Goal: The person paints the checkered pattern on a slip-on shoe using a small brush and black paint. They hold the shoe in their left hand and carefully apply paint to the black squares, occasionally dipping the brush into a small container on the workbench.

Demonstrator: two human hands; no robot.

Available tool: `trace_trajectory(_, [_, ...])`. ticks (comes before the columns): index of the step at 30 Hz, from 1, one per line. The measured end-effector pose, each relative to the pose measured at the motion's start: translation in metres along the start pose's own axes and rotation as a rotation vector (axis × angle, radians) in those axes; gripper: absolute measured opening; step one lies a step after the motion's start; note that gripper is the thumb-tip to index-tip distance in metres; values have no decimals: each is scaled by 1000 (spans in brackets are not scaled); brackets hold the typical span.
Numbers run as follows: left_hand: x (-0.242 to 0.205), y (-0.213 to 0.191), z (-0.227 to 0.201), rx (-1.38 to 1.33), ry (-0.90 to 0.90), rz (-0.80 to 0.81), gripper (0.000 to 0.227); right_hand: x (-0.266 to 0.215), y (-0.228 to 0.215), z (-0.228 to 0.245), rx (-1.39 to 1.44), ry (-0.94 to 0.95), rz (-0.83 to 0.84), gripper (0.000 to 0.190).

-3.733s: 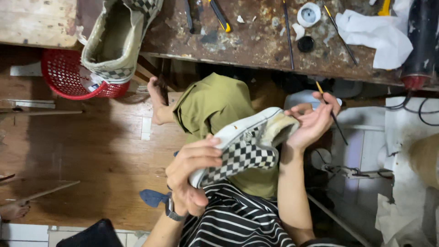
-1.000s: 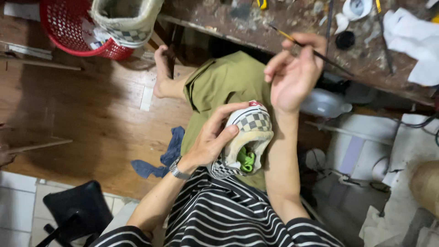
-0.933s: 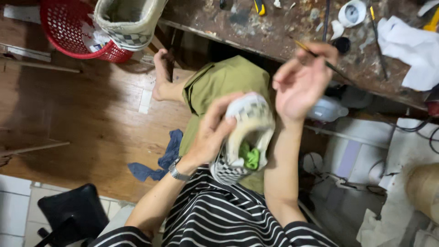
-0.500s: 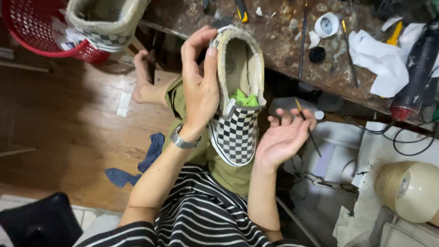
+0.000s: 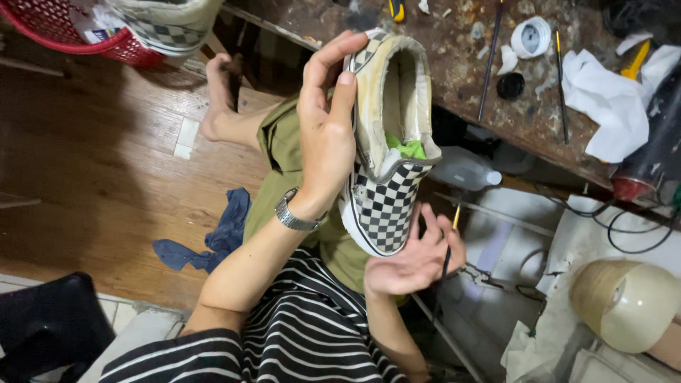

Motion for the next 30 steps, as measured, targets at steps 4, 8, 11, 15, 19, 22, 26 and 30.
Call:
trace_trajectory(4, [-8,3,-18,136,68,78,33,11,15,-2,-162,-31,14,42])
trace_trajectory(8, [-20,9,-19,220,122,265,57,19,27,4,-162,79,-15,40])
trace_trajectory(11, [-25,14,-18,171,135,275,67,26,27,8,-103,174,-60,42])
trace_trajectory(15, [-24,26,-32,225,114,253,67,34,33,7,-50,336,-84,45])
trace_trajectory(19, [-21,38,-48,325,161,333,61,37,43,6,-40,316,-54,45])
trace_trajectory(22, [-23,37,-49,394,190,387,55,35,43,4,-48,349,-75,45])
trace_trajectory(26, [-25,30,-48,397,193,365,55,32,42,3,-108,289,-16,40])
trace_trajectory(30, [-24,33,-53,402,221,392,53,35,36,-3,-52,323,-8,39])
Point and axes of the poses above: each hand's wrist, its own x-axis towards the middle knuckle, its own y-axis out of the palm, z = x × y, the point moved 8 cm from there along x, towards the middle knuckle, and after that the axes turned 1 degree about y, right-handed, at the moved point
